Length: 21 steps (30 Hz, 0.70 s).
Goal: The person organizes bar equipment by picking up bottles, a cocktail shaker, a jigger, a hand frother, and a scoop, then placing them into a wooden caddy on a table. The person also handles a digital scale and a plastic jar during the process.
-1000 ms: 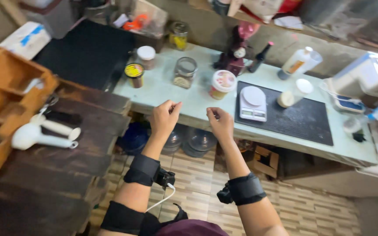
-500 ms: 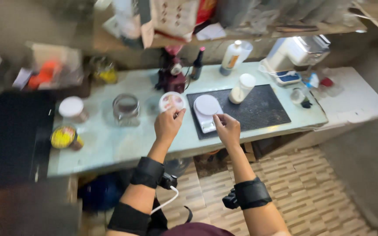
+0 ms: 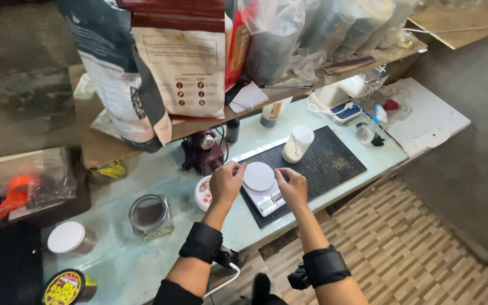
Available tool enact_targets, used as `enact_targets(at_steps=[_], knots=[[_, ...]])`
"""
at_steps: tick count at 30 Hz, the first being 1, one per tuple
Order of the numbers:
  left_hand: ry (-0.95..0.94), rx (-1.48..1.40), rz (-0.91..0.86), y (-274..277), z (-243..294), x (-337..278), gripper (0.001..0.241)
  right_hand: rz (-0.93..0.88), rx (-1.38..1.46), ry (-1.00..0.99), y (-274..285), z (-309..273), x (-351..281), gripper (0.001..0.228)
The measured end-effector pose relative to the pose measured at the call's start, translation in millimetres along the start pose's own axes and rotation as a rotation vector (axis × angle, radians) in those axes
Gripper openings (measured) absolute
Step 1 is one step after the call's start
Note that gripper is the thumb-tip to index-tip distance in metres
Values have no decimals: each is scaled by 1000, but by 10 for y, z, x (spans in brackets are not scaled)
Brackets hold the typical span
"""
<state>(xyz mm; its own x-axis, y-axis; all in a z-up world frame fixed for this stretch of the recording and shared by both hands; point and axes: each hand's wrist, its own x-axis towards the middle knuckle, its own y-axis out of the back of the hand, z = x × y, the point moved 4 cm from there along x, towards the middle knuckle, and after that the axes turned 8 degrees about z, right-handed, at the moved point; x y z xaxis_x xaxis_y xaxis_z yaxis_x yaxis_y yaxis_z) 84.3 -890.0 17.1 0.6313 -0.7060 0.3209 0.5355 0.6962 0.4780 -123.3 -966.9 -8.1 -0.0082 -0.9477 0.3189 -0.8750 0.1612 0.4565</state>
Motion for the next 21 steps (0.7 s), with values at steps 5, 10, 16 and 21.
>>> enact_targets(at_steps=[5,10,16,21], knots=[[3,-10,45,-281,-222,279,30,-57,14,1,-302,25,343,25],[103,113,60,-474,-262,643,27,-115,-5,-32,-680,145,780,25],[24,63,192,-936,-582,1050,26,-170,68,151,-1253,395,1275,24],[-358,240,577,-1538,-1128,1254,37,-223,158,202,-1713,638,1619,28]])
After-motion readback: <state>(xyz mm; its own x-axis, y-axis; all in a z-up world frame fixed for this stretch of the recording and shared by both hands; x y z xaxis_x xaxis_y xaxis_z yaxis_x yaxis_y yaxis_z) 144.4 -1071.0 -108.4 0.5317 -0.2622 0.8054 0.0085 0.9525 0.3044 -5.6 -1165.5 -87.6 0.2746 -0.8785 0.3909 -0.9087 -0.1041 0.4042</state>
